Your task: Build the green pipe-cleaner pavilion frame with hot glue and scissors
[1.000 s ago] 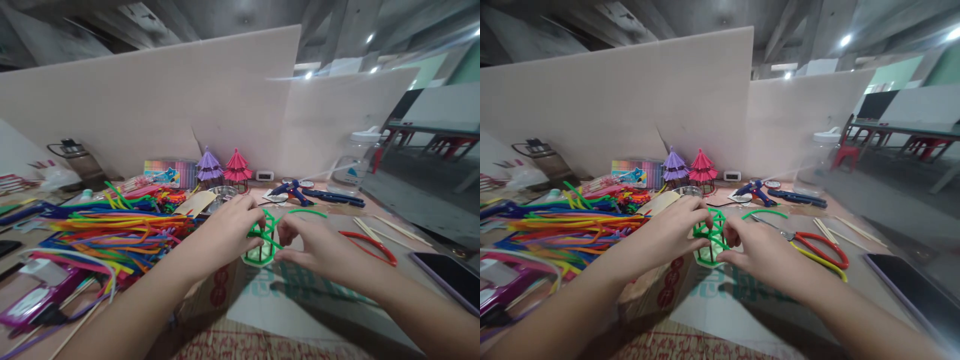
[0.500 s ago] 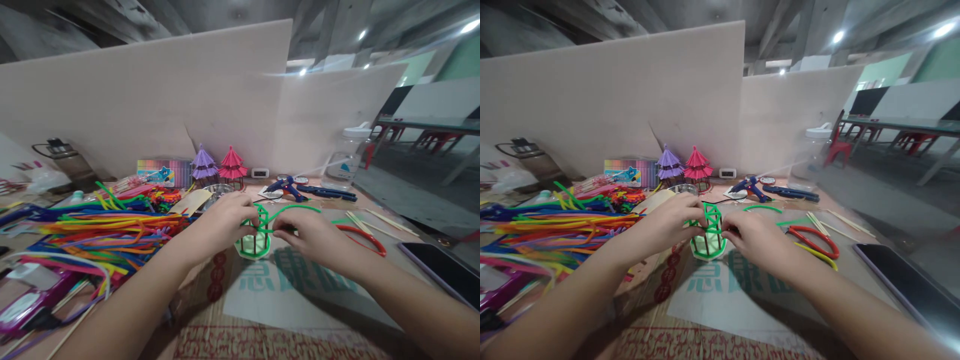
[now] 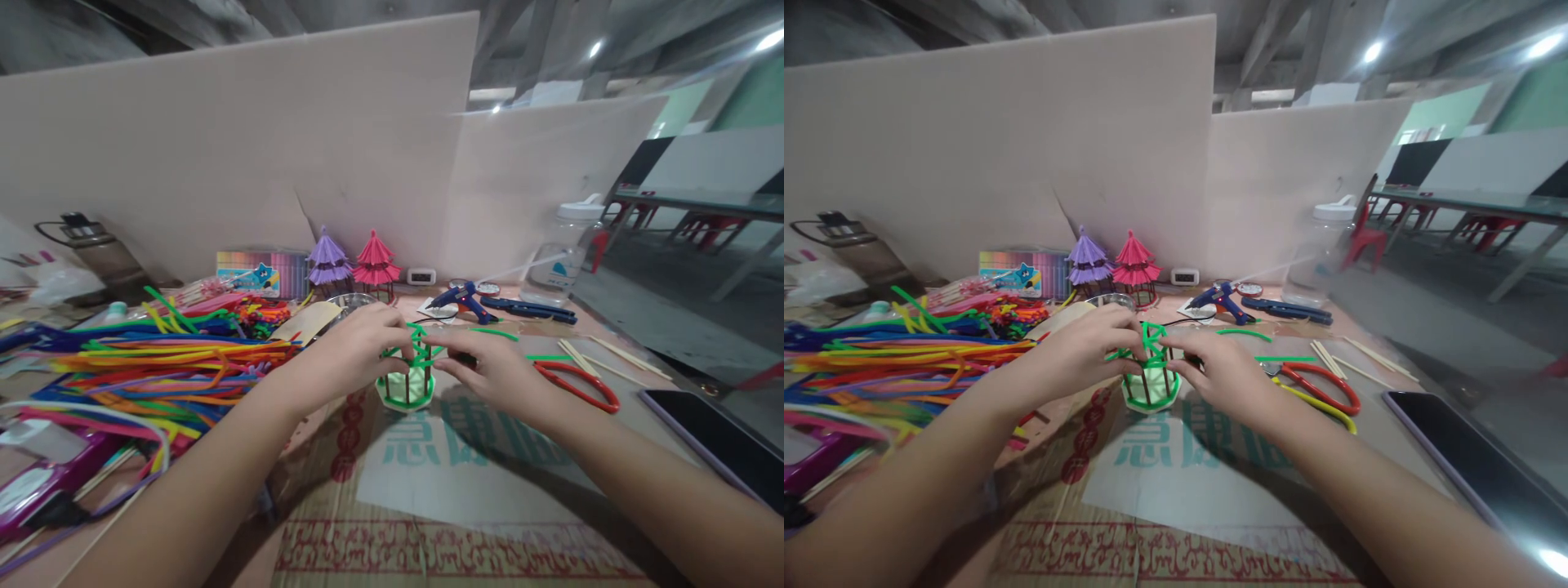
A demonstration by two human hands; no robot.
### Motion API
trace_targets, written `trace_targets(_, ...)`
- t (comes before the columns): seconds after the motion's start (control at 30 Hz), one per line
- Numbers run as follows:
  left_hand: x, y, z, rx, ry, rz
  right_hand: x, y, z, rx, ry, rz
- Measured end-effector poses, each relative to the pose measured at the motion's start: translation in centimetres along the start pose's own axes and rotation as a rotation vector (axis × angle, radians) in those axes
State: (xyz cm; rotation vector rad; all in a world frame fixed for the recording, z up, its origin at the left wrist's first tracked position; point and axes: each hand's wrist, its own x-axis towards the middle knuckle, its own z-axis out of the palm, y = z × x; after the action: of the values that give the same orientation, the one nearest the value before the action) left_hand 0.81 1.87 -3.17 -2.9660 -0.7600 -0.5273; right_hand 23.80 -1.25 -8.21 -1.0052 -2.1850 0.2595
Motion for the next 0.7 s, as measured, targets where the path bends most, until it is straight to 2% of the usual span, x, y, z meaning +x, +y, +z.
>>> trace_targets(0.13,0.0,-0.1,0.1,0.003,-0.002,0.008,0.0,0.2,0.1,-0.053,-0.041,0.013)
trace_targets(0.33,0.1,-0.2,-0.2,0.041,0.003,-0.004,-0.4,-0.7,-0.2,-0.117,-0.057,0.004)
trace_targets(0.57,0.0,-0.4,0.3,0.03,0.0,-0.012,-0.4,-1.1,-0.1,-0.055,-0.057,0.137)
trace_targets(0.7,0.0,-0.2,0.0,0.033,-0.011,-0.026,-0.4,-1.0,0.0,-0.035,-0.054,0.16)
